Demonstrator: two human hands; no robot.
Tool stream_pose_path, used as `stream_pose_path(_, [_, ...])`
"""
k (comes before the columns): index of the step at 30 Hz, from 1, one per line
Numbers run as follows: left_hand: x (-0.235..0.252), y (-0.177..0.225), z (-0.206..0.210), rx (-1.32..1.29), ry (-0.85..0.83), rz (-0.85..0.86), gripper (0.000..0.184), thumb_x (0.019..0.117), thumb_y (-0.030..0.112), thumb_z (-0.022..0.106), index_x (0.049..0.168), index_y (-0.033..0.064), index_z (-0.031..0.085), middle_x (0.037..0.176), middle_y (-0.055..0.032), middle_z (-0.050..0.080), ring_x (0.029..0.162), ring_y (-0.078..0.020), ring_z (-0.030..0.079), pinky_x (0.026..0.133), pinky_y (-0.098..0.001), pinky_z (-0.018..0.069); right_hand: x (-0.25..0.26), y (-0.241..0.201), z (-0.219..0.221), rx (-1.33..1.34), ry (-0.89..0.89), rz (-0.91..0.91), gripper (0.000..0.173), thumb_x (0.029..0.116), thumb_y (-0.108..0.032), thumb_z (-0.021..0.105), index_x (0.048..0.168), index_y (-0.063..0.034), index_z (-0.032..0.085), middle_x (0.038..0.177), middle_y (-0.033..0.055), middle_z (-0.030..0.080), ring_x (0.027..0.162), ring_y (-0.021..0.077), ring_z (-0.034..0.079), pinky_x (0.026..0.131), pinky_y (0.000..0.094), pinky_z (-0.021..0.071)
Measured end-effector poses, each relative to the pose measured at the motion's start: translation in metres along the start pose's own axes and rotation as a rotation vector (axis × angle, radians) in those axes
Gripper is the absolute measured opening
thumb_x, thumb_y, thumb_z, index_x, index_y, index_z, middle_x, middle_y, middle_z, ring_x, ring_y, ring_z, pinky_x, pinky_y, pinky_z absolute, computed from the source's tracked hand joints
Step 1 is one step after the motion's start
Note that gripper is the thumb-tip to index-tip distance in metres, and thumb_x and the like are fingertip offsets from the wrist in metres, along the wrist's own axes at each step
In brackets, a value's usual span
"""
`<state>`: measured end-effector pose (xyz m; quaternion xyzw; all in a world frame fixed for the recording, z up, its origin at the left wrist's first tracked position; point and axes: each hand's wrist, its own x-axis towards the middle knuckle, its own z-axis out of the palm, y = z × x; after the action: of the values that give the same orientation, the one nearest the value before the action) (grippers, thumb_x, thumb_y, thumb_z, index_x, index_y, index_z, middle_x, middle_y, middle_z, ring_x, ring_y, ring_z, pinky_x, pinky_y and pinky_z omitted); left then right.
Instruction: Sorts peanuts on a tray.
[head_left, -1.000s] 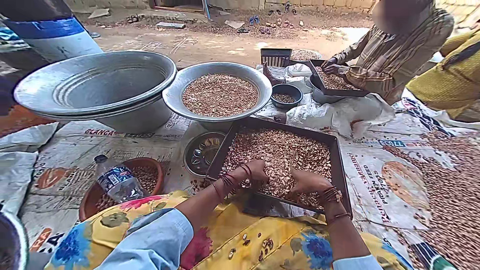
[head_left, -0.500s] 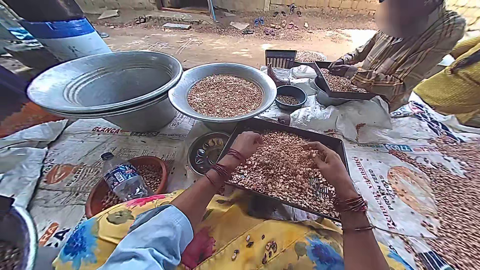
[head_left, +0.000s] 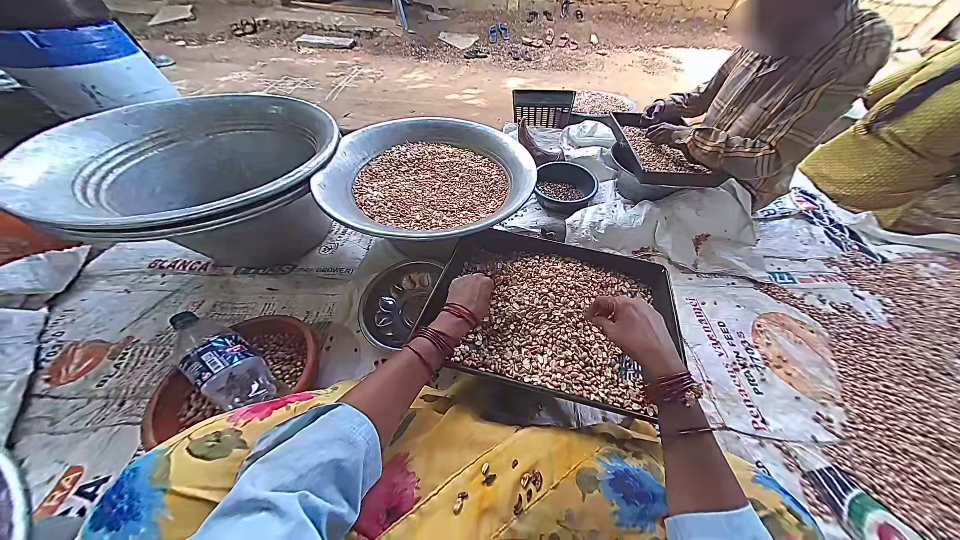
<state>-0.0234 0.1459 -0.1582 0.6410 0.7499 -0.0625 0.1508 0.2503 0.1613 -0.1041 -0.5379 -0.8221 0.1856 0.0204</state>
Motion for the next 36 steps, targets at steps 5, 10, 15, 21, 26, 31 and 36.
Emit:
stream_pose_path(5, [-0.004, 0.007, -0.001, -0.029, -0.055, -0.009, 0.034, 0.0933, 0.009, 0.06, 0.124, -0.0067, 0.063, 0.129, -0.0257, 0.064, 0.122, -0.0429, 0.061, 0.097, -0.0607, 0.0486, -0.002, -0.006, 0.009, -0.221, -0.257, 0.09, 0.022, 0.0954, -0.027, 0.071, 0.113, -0.0151, 0.076, 0.112, 0.0153, 0.074, 0.111, 0.0376, 0.067, 0.093, 0.0623, 0.0479])
stream_pose_path(10, [-0.021, 0.002, -0.017, -0.168, -0.084, 0.02, 0.034, 0.0951, 0.012, 0.061, 0.122, -0.0078, 0.063, 0.131, -0.0267, 0.062, 0.125, -0.0433, 0.059, 0.099, -0.0629, 0.0469, 0.007, -0.005, 0.026, -0.275, -0.267, 0.058, 0.02, 0.0923, -0.022, 0.075, 0.11, -0.0141, 0.077, 0.107, 0.019, 0.074, 0.105, 0.043, 0.069, 0.087, 0.0669, 0.0493])
stream_pose_path(15, [-0.035, -0.003, -0.035, -0.533, -0.352, 0.55, 0.023, 0.101, 0.011, 0.063, 0.116, -0.006, 0.069, 0.103, -0.0188, 0.07, 0.083, -0.0233, 0.065, 0.073, -0.0405, 0.0534, 0.01, 0.004, 0.029, -0.313, -0.332, 0.034, 0.022, 0.0928, -0.023, 0.073, 0.111, -0.0104, 0.075, 0.103, 0.0217, 0.074, 0.102, 0.0465, 0.069, 0.084, 0.0699, 0.0484])
stream_pose_path(21, [-0.041, -0.006, -0.048, -0.463, -0.311, 0.583, 0.031, 0.1033, 0.016, 0.062, 0.128, -0.0023, 0.065, 0.104, -0.0189, 0.071, 0.083, -0.025, 0.067, 0.076, -0.043, 0.0548, -0.006, -0.002, 0.011, -0.047, -0.256, -0.202, 0.022, 0.0926, -0.022, 0.074, 0.109, -0.0064, 0.074, 0.093, 0.015, 0.075, 0.086, 0.0356, 0.072, 0.076, 0.0604, 0.0528])
stream_pose_path(26, [0.013, -0.04, 0.011, -0.061, -0.098, 0.272, 0.035, 0.0933, 0.038, 0.07, 0.111, 0.0079, 0.072, 0.108, -0.0186, 0.071, 0.105, -0.0412, 0.067, 0.084, -0.0675, 0.0501, -0.013, -0.001, 0.009, 0.453, -0.116, -0.402, 0.042, 0.0878, -0.019, 0.071, 0.128, -0.0102, 0.063, 0.108, 0.0018, 0.074, 0.089, 0.0123, 0.074, 0.075, 0.0329, 0.0619])
stream_pose_path(31, [0.004, -0.022, 0.023, 0.125, -0.37, 0.081, 0.054, 0.089, 0.046, 0.076, 0.111, -0.0018, 0.069, 0.116, -0.0246, 0.068, 0.112, -0.0449, 0.064, 0.087, -0.0674, 0.0498, -0.001, 0.032, -0.002, -0.126, -0.386, 0.195, 0.045, 0.0982, -0.03, 0.071, 0.133, -0.0023, 0.063, 0.119, 0.0302, 0.068, 0.112, 0.05, 0.065, 0.095, 0.0686, 0.0471])
stream_pose_path(36, [-0.048, 0.039, -0.008, -0.096, -0.488, 0.302, 0.043, 0.0983, 0.023, 0.067, 0.123, -0.0118, 0.061, 0.124, -0.031, 0.063, 0.12, -0.0457, 0.059, 0.101, -0.063, 0.0425, 0.018, 0.032, 0.035, 0.018, -0.576, 0.091, 0.077, 0.0925, -0.033, 0.079, 0.15, 0.001, 0.041, 0.114, 0.0279, 0.067, 0.097, 0.0396, 0.072, 0.086, 0.0563, 0.0581])
